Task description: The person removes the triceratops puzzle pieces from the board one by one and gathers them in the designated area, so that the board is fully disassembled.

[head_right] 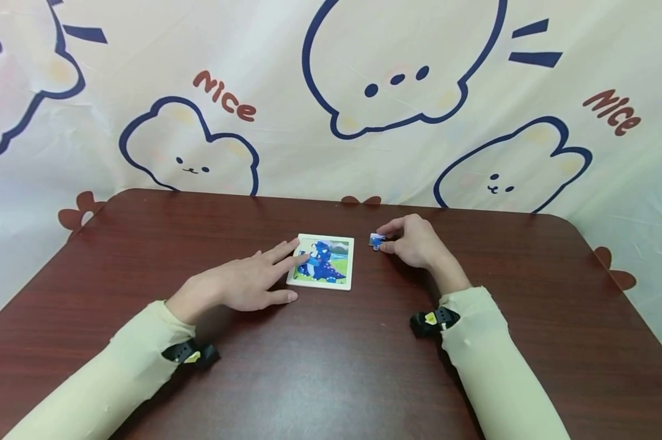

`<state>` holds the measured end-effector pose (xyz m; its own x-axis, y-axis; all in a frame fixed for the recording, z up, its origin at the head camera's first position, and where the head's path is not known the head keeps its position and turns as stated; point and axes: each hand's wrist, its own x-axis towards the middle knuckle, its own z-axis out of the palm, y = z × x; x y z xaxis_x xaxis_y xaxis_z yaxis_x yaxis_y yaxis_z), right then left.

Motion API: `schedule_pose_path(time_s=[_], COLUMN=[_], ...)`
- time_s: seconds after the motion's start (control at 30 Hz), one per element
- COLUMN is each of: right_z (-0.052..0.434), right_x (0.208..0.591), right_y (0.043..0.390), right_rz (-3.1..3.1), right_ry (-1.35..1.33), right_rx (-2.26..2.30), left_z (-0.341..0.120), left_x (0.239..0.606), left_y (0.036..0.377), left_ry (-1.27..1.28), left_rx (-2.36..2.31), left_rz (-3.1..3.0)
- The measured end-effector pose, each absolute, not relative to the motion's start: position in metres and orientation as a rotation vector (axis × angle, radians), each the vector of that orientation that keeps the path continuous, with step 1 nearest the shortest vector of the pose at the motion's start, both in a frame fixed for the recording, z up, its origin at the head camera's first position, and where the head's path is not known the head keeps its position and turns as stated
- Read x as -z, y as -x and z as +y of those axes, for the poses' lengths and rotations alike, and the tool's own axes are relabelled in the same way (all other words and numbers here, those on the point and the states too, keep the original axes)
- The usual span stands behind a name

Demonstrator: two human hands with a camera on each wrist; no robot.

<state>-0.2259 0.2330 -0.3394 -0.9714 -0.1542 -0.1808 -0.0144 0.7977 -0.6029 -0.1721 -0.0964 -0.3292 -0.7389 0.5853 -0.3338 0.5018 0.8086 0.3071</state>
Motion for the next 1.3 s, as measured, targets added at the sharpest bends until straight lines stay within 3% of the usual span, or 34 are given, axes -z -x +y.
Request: schedule_pose_path(time_s=[1.3], right_z=[0.2345], right_x=[0.3415], right_y=[0.2259], right_rz=[2.751], right_ry=[0.157], right_rx=[0.935], left_z=[-0.0906], left_x=[0.3268], left_y=[0.1703], left_ry=[-0.819], left_rx=[-0.204], left_rz=[2.633])
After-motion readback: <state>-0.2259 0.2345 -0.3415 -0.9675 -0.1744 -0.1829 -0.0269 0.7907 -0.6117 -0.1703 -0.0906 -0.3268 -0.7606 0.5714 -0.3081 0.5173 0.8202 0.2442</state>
